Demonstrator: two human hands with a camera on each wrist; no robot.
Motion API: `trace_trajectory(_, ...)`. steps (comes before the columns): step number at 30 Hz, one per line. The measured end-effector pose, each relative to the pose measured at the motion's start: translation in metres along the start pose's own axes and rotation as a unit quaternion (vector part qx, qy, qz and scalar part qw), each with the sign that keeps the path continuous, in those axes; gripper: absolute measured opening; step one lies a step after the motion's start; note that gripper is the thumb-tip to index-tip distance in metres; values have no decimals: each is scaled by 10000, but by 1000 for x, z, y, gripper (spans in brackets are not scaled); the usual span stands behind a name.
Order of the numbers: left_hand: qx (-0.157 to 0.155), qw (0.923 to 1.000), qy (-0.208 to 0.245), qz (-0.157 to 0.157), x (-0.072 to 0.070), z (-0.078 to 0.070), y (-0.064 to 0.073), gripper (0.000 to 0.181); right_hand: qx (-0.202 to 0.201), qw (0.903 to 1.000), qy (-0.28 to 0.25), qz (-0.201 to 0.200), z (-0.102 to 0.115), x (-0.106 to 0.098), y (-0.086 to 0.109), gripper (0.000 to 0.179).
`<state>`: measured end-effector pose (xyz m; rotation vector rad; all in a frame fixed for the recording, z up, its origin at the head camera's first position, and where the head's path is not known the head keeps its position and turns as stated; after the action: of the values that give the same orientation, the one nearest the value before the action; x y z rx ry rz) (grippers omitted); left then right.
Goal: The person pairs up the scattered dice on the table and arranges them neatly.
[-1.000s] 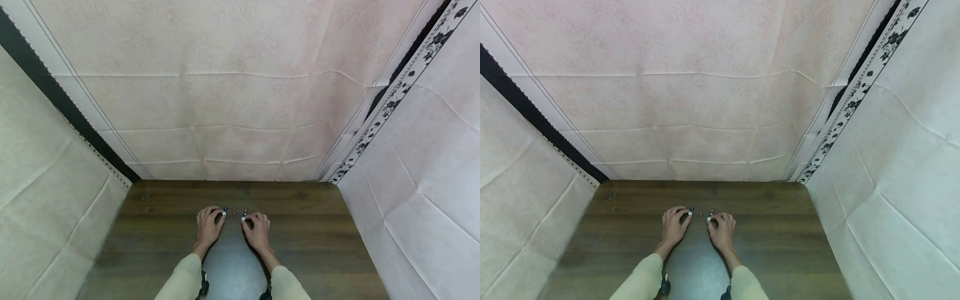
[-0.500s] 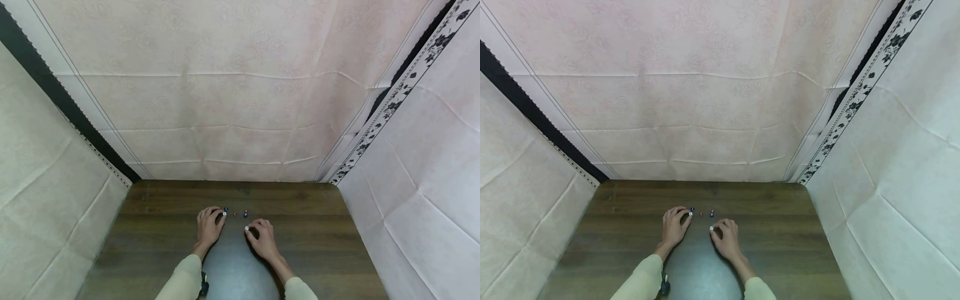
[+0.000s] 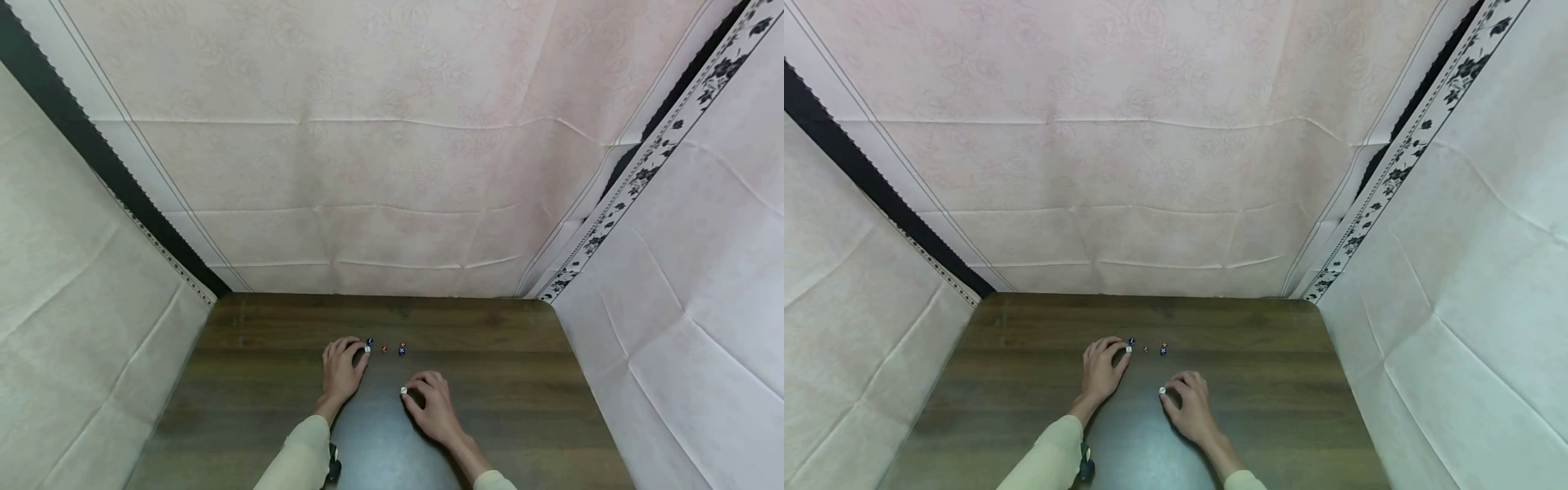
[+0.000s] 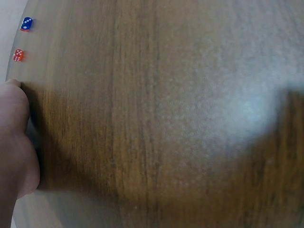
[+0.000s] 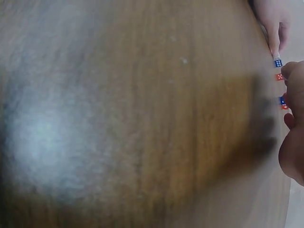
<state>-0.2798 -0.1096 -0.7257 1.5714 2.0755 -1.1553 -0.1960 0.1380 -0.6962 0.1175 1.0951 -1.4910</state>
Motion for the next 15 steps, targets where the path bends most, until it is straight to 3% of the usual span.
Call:
trace_trajectory(4,-39,10000,71,41,-1,-1,0,23,-86,9999,-58,137,-1,2,4,14)
trace_trajectory(10,-102,9998,145,66,-2,-3,-1,24,229,9982,-194,518,-4,6,7,11)
trace_trajectory(15,-37,9999,107,-43,-2,-3,0,22,307,9976,-224,571,-5,7,8,11)
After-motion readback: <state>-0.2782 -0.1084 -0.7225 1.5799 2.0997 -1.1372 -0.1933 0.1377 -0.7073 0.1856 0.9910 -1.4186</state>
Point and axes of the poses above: each hand's wrist, its own y-axis away from the middle knuckle, its own x-axis out of the palm, z = x × y, the point moved 4 cm from there along -y, towards the middle knuckle, and after that the axes turned 6 degrees about -z, right-handed, at the moved point
